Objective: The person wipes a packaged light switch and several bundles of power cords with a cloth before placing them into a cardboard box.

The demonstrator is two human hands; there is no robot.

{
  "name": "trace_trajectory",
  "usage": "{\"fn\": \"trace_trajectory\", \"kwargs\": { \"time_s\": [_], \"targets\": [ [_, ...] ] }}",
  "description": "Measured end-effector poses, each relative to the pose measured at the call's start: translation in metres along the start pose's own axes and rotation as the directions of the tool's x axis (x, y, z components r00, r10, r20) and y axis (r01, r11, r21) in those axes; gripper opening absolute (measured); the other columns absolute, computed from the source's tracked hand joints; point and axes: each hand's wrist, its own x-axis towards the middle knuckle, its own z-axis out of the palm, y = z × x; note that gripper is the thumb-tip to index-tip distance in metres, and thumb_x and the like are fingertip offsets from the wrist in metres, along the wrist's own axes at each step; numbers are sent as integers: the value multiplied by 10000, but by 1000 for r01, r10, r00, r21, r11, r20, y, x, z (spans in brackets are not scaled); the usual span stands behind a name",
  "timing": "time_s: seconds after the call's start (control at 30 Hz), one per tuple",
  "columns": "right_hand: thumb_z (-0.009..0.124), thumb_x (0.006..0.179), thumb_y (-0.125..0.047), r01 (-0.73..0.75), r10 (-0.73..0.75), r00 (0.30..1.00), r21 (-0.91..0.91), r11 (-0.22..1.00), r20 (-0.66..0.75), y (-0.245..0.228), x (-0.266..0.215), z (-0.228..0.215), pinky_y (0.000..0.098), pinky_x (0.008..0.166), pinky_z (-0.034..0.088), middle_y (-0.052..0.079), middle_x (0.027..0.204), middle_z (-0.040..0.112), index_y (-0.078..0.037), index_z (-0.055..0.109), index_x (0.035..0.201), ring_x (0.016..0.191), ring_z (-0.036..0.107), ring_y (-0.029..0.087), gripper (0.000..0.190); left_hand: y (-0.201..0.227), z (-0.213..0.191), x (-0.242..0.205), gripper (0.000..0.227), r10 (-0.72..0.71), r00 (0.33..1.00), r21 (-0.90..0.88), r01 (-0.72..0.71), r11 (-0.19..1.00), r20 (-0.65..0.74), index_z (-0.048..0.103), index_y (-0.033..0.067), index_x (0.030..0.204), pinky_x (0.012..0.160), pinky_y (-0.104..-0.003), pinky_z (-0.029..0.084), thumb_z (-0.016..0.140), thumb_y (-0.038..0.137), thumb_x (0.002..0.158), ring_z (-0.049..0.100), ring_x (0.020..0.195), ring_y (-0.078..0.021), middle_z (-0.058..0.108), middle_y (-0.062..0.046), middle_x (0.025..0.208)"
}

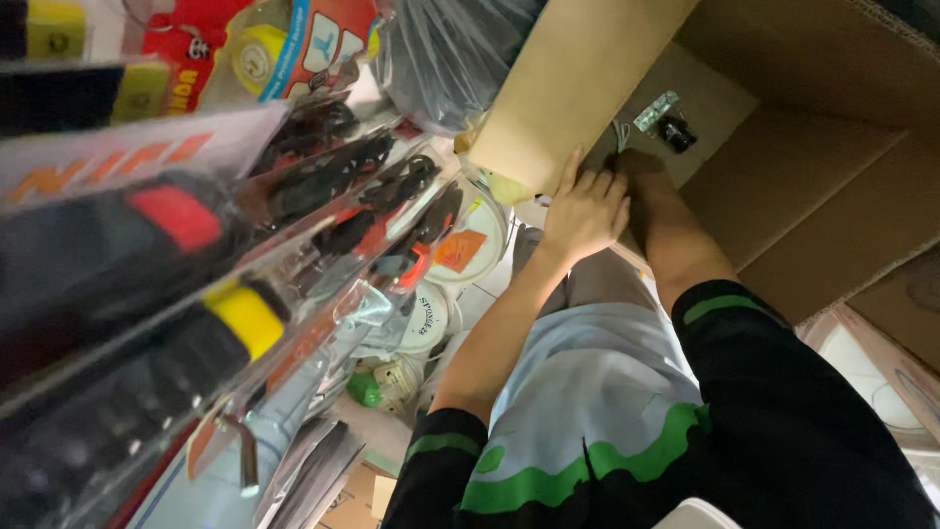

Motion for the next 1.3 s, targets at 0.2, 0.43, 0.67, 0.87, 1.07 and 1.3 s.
{"fn": "trace_trajectory", "kwargs": {
  "time_s": [0.2, 0.43, 0.67, 0.87, 1.07, 1.3],
  "targets": [
    [683, 886, -96, -13, 20, 997, 105, 994, -71, -23, -7, -16, 308, 761, 550, 54, 944, 706, -54, 696, 1000, 851, 653, 156, 123, -2, 10, 1, 253, -18, 1000, 34, 17, 999, 13, 689, 39, 1055, 1267, -568, 208, 627, 247, 924, 644, 1105, -291, 700, -147, 1013],
    [686, 884, -88, 213, -64, 948, 474, 854, -312, -108, -82, -86, 309, 765, 553, 55, 950, 703, -53, 692, 1004, 859, 655, 158, 125, 17, -40, -32, 242, -24, 960, -185, -29, 982, -279, 671, 29, 1128, 1248, -561, 268, 611, 143, 923, 599, 1268, -340, 698, -160, 1156],
    [644, 1033, -120, 439, -335, 892, 761, 477, -304, -114, -246, -146, 298, 784, 548, 34, 1025, 652, -42, 660, 1049, 916, 611, 120, 81, 17, -24, -79, 408, -504, 853, -861, 148, 487, -139, 650, 4, 1279, 1118, -431, 436, 506, 331, 1083, 615, 1247, -266, 666, -131, 1324],
    [684, 906, -113, 605, -738, 665, 498, 622, 114, -121, -348, -184, 367, 845, 530, 84, 1034, 682, -54, 686, 1068, 982, 641, 218, 173, 35, -41, -70, 498, -208, 913, -865, 233, -444, 352, 644, -57, 1320, 910, -372, 508, 495, 395, 1173, 611, 1103, -207, 649, -151, 1219],
    [692, 933, -177, 918, -943, 282, 234, 319, 176, -148, -386, -211, 388, 995, 488, 154, 1201, 687, -40, 701, 1165, 1175, 633, 285, 270, 75, -101, -74, 254, -382, 911, -937, 15, -350, 157, 590, 8, 1131, 913, -326, 564, 504, 243, 1088, 713, 1023, -210, 742, -185, 1149],
    [475, 1065, -428, 166, -734, 677, 961, 222, 53, -174, -387, -261, 472, 968, 535, 131, 1175, 677, -95, 606, 1262, 1064, 652, 304, 409, 110, -163, -85, 223, -566, 817, -987, -159, -33, -113, 566, 26, 1160, 771, -318, 558, 495, 235, 1129, 610, 685, -163, 586, -58, 779]
  ]
}}
